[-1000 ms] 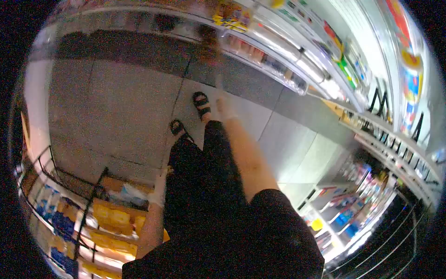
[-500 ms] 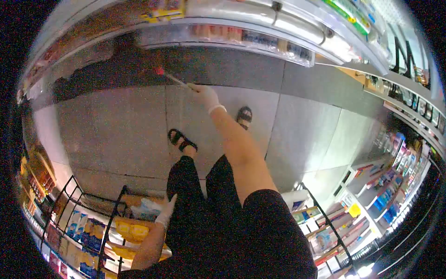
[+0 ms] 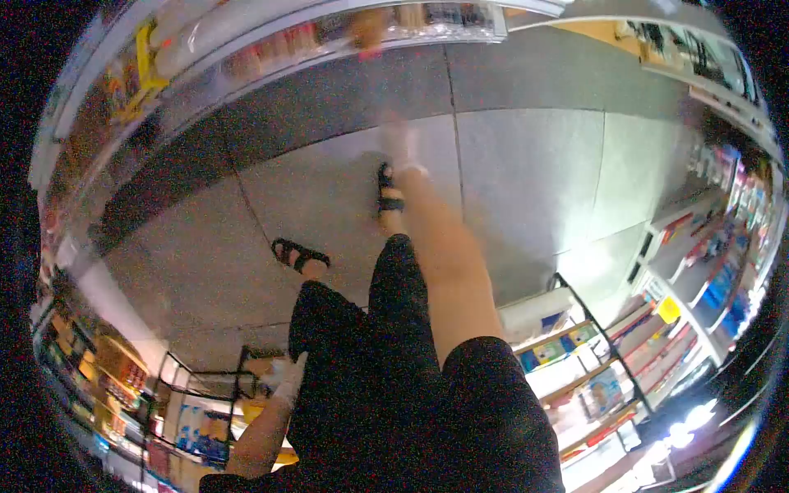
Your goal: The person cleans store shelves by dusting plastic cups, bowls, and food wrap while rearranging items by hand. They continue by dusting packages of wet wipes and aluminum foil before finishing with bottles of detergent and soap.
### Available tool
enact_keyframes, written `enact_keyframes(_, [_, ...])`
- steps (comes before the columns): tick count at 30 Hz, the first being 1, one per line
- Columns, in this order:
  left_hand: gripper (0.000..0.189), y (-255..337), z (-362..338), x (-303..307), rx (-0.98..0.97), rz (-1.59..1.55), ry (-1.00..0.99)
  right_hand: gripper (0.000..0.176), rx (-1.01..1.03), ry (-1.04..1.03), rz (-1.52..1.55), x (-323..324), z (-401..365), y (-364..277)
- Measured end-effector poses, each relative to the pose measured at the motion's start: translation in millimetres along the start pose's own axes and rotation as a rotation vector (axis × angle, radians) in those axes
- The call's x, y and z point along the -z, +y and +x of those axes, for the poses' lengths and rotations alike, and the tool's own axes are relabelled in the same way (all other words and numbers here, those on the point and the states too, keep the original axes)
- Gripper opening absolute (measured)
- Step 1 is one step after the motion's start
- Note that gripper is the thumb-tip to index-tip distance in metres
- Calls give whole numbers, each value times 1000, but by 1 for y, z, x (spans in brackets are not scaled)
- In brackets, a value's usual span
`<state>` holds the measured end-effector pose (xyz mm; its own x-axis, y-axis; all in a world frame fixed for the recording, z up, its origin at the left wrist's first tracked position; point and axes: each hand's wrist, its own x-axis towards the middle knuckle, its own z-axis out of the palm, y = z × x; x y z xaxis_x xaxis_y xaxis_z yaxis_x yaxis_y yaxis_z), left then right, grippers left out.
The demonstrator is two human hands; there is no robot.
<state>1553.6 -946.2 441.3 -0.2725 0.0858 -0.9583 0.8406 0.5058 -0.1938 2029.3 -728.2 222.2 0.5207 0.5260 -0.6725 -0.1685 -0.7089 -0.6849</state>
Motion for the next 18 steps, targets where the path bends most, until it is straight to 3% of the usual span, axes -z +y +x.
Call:
enact_keyframes(1, [84,25,-11,10,96,-27,-18,31,22,-61,-290,-24,-16,-20])
enact_keyframes(2, [82,55,-24,21,192,-53,-33,33,140,-251,-486,-32,-24,-40])
enact_keyframes(3, [83,32,-6,19,91,50,-83,35,257,-440,-683,-31,-29,-56])
enact_keyframes(4, [84,-15,27,10,-6,156,-137,35,292,-470,-738,-22,-26,-65])
enact_keyframes(6, [87,-17,34,9,11,277,-97,35,365,-533,-855,-8,-14,-72])
enact_keyframes(9, [89,5,22,10,151,221,-45,26,212,47,-386,47,44,-13])
enact_keyframes(10, [87,30,6,18,157,238,-59,24,174,93,-204,62,60,4])
enact_keyframes(12, [88,68,-24,28,128,-11,-97,23,131,202,176,91,92,35])
enact_keyframes(14, [88,84,-38,31,128,-102,-103,28,-113,185,546,103,75,1])
enact_keyframes(16, [87,97,-40,30,164,-52,-77,29,23,93,-390,54,62,-12])
enact_keyframes(17, [86,88,-29,27,128,-10,-69,34,155,-91,-92,31,41,-4])
enact_keyframes(18, [85,64,-12,21,98,33,-61,36,183,-260,-468,23,14,-38])
